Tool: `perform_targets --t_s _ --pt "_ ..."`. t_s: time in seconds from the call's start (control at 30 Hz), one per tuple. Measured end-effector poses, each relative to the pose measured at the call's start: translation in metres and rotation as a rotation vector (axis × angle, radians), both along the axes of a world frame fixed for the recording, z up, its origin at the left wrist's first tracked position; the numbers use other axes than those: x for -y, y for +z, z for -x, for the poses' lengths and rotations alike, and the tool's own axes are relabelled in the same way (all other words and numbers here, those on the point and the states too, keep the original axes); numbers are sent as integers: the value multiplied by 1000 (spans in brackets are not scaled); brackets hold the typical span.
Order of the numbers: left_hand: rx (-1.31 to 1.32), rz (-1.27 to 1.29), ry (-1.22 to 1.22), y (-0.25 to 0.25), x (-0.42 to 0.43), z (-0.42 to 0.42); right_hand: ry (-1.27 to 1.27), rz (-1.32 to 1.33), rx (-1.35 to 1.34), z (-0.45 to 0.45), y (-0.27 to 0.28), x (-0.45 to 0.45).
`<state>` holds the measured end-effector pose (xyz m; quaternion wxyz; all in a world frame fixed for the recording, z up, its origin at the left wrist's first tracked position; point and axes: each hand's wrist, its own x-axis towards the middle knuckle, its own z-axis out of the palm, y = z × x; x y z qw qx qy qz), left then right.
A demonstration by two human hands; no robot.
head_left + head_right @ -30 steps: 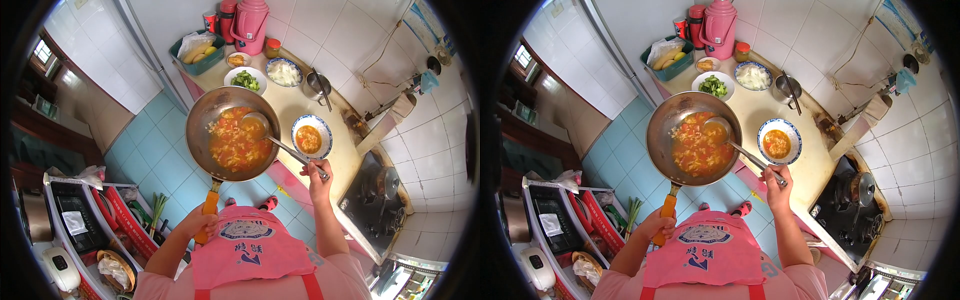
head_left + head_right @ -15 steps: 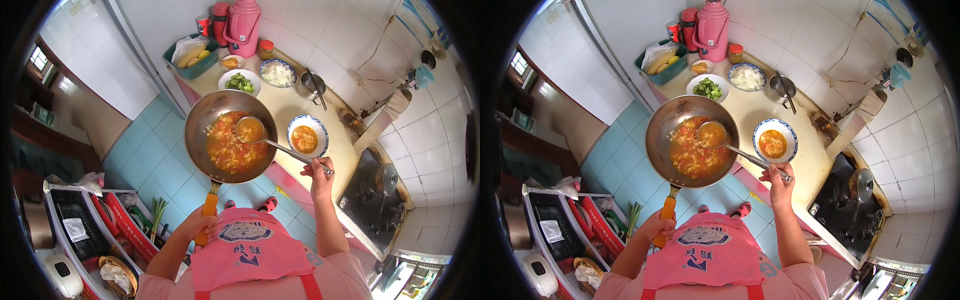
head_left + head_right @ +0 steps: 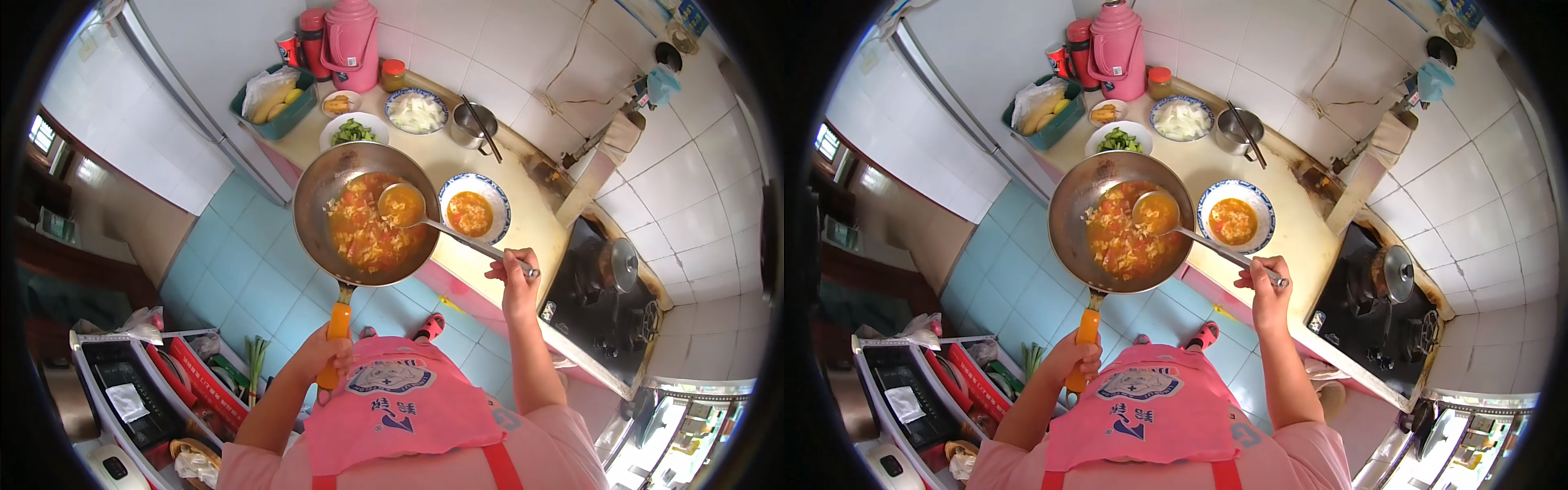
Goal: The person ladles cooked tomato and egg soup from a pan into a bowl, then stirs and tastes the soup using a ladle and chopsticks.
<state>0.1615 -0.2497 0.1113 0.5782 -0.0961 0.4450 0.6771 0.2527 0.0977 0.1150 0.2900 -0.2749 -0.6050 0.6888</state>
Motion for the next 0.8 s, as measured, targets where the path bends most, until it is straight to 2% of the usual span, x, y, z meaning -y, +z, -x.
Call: perform_targets --t_s 0.33,0.57,0.8 --pt "39 -60 -60 -9 -31 2 -96 47 -5 -25 3 -35" --pt "48 -46 -54 -10 -38 2 -202 36 -128 -43 17 -62" --pt "13 49 -28 -16 -36 -1 -294 15 -52 -59 -19 -95"
